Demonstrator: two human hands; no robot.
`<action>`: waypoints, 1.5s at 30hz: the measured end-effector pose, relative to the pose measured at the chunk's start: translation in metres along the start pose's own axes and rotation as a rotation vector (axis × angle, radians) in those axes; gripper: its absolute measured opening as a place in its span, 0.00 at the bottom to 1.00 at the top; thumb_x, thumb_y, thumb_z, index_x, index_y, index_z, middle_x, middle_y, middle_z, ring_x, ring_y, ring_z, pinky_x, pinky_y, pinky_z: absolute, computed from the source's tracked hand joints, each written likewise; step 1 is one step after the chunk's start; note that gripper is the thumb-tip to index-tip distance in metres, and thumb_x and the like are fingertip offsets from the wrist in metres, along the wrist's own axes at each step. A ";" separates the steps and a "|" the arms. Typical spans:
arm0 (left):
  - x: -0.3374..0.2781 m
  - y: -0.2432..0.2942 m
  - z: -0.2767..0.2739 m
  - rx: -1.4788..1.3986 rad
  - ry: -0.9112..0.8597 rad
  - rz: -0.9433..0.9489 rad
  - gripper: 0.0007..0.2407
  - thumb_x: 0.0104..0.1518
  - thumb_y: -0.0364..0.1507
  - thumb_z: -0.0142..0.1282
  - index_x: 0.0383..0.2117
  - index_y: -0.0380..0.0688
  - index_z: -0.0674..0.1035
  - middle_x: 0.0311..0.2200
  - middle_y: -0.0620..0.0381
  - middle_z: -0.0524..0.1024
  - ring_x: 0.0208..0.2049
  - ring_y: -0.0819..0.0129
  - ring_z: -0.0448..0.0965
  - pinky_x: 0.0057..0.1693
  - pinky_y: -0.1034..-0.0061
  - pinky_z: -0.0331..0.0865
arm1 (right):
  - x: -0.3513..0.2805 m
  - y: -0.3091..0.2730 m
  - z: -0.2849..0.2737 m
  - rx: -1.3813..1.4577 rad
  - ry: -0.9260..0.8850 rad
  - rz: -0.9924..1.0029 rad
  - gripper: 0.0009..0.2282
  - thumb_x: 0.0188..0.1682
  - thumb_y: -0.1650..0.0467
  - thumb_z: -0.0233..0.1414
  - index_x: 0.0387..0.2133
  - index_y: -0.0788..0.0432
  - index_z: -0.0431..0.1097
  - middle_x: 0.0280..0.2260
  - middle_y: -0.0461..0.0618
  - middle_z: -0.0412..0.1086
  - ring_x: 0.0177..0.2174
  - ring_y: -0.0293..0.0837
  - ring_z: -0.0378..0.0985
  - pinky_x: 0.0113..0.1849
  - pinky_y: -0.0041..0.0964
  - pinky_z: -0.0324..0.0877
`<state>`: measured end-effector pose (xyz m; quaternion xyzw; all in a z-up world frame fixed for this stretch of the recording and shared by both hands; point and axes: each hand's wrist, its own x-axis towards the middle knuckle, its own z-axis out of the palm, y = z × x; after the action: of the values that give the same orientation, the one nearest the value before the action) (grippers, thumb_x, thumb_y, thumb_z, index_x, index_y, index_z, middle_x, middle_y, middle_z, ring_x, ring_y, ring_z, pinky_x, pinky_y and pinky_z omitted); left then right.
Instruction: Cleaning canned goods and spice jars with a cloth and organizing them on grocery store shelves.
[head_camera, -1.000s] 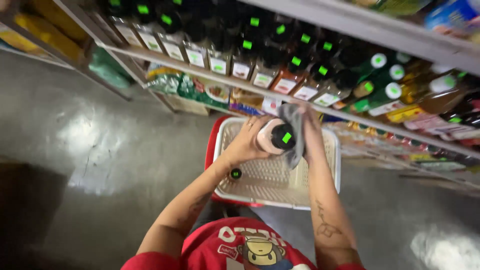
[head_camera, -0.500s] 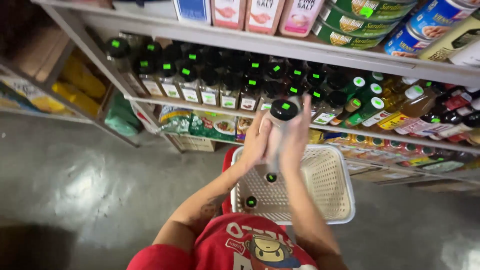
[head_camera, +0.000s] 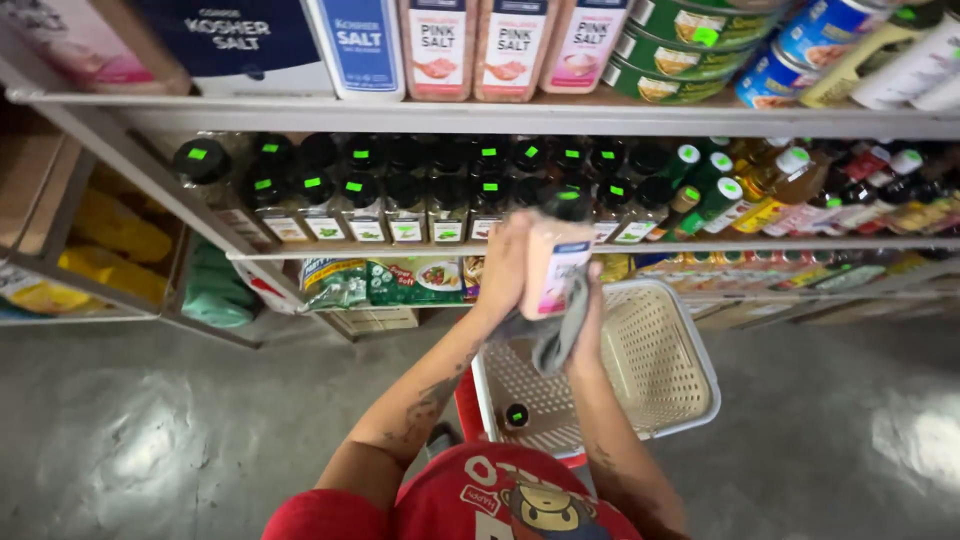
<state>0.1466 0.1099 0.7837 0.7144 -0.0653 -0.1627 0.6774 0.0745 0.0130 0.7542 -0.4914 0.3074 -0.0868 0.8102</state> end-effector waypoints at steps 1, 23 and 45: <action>0.003 -0.004 0.007 -0.019 0.015 0.257 0.28 0.68 0.45 0.31 0.64 0.35 0.66 0.63 0.33 0.60 0.68 0.40 0.55 0.72 0.53 0.43 | -0.008 -0.002 0.004 -0.036 0.074 -0.152 0.39 0.46 0.42 0.46 0.65 0.53 0.59 0.53 0.55 0.63 0.52 0.48 0.65 0.55 0.45 0.59; -0.012 -0.013 0.051 -0.257 0.303 0.250 0.21 0.70 0.45 0.38 0.33 0.43 0.79 0.31 0.53 0.75 0.37 0.58 0.73 0.50 0.61 0.67 | 0.031 -0.030 -0.029 -0.401 -0.169 -0.792 0.31 0.59 0.48 0.29 0.68 0.52 0.55 0.65 0.59 0.56 0.64 0.57 0.56 0.64 0.55 0.51; 0.002 0.029 0.053 -0.523 0.379 -0.047 0.29 0.58 0.48 0.42 0.58 0.38 0.74 0.59 0.37 0.71 0.65 0.50 0.65 0.69 0.58 0.52 | 0.008 -0.075 -0.022 -0.034 -0.208 -0.042 0.38 0.50 0.47 0.40 0.67 0.60 0.52 0.66 0.66 0.49 0.66 0.61 0.49 0.66 0.53 0.40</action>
<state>0.1355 0.0564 0.8107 0.5352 0.1222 -0.0537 0.8341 0.0799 -0.0449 0.8072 -0.5177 0.2127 -0.0469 0.8274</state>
